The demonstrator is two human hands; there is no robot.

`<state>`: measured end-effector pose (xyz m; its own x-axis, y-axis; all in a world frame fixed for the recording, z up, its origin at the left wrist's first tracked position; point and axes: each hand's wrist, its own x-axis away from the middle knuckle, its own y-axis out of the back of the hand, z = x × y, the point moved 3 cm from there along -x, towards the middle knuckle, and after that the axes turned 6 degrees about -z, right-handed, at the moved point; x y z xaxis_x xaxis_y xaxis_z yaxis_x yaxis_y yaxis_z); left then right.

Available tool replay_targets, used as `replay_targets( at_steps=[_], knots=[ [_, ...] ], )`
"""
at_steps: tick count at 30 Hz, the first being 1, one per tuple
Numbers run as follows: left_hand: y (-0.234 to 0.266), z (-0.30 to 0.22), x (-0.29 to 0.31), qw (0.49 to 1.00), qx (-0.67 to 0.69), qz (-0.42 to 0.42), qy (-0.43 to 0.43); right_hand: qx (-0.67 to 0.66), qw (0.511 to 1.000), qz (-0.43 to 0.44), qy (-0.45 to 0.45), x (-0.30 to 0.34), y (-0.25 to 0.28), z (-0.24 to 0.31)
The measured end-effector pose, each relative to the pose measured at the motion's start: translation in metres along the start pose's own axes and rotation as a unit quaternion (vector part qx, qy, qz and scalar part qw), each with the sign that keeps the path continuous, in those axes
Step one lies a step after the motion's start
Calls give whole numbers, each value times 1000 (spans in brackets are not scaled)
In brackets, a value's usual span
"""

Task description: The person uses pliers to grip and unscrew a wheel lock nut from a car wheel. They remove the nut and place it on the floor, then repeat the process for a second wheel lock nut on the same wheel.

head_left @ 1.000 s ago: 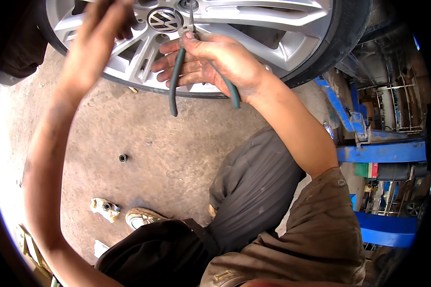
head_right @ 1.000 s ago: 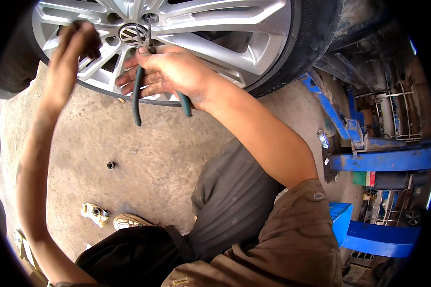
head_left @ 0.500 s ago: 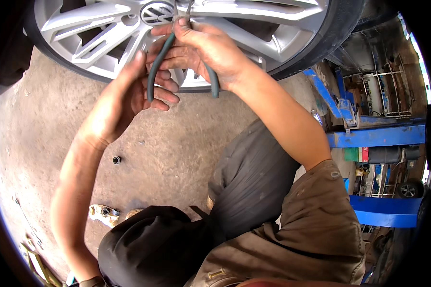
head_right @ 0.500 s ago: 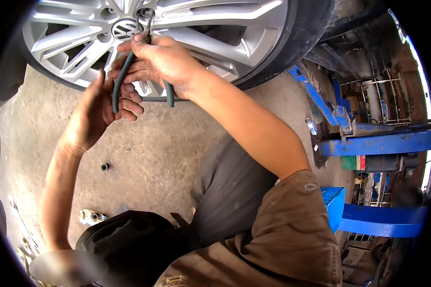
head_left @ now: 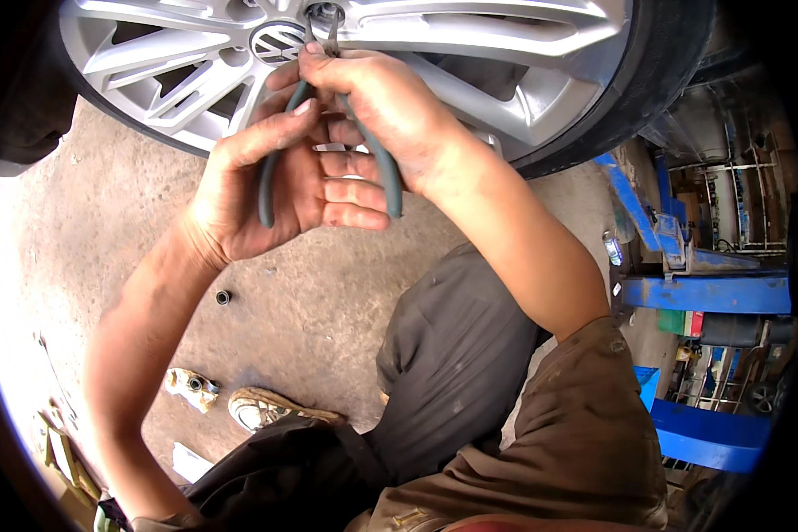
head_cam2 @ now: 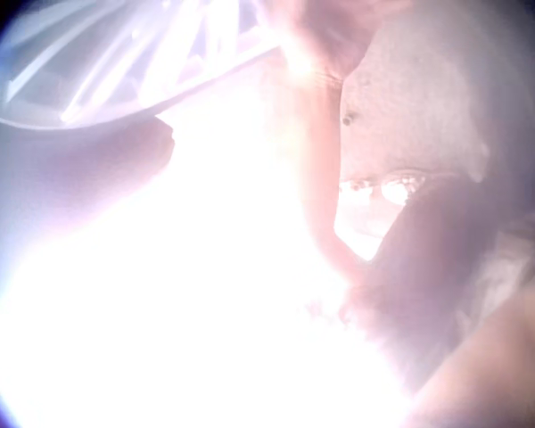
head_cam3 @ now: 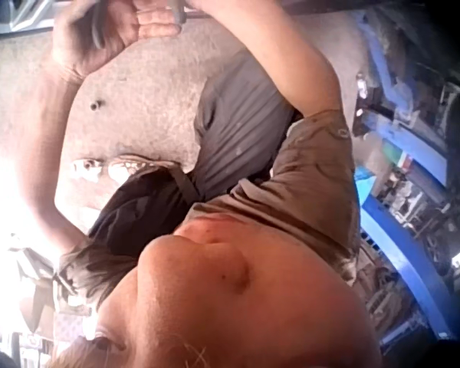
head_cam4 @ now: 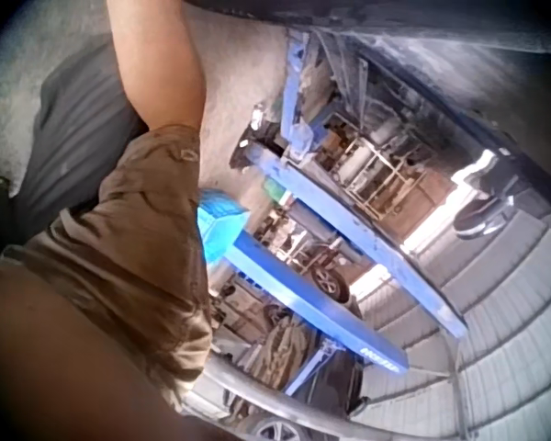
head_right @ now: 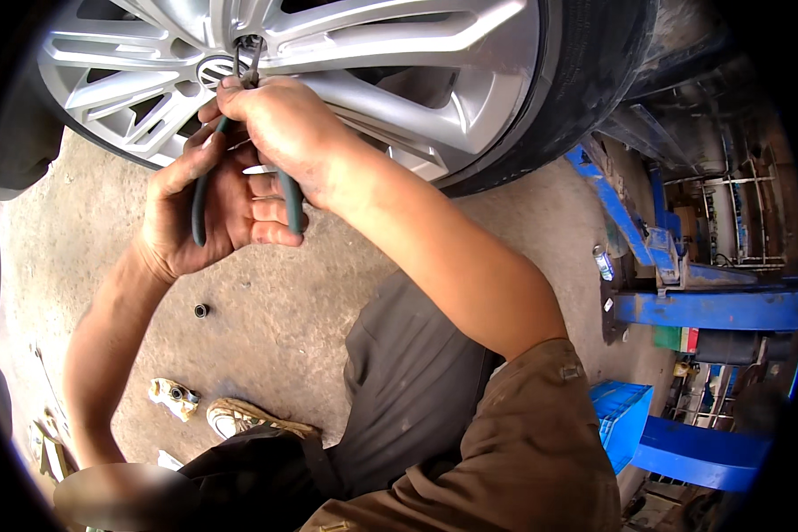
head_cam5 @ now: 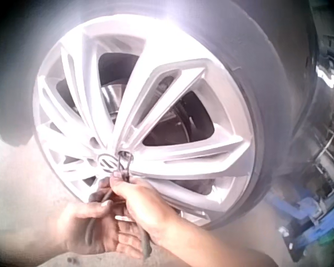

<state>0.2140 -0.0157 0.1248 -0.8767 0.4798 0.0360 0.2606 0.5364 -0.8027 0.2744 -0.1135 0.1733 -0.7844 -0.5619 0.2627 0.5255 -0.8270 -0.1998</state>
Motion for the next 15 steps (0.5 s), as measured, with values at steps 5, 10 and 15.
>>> replay_targets(
  at_steps=[5,10,15],
  knots=[
    [-13,3,-5,996,81,26,-9,156,987,34,24,-2,12,9],
    [-17,-4,-11,997,73,29,-3,175,984,9,27,-9,16,9],
    [-18,-9,-8,998,25,43,-30,169,985,16,-14,7,24,22]
  ],
)
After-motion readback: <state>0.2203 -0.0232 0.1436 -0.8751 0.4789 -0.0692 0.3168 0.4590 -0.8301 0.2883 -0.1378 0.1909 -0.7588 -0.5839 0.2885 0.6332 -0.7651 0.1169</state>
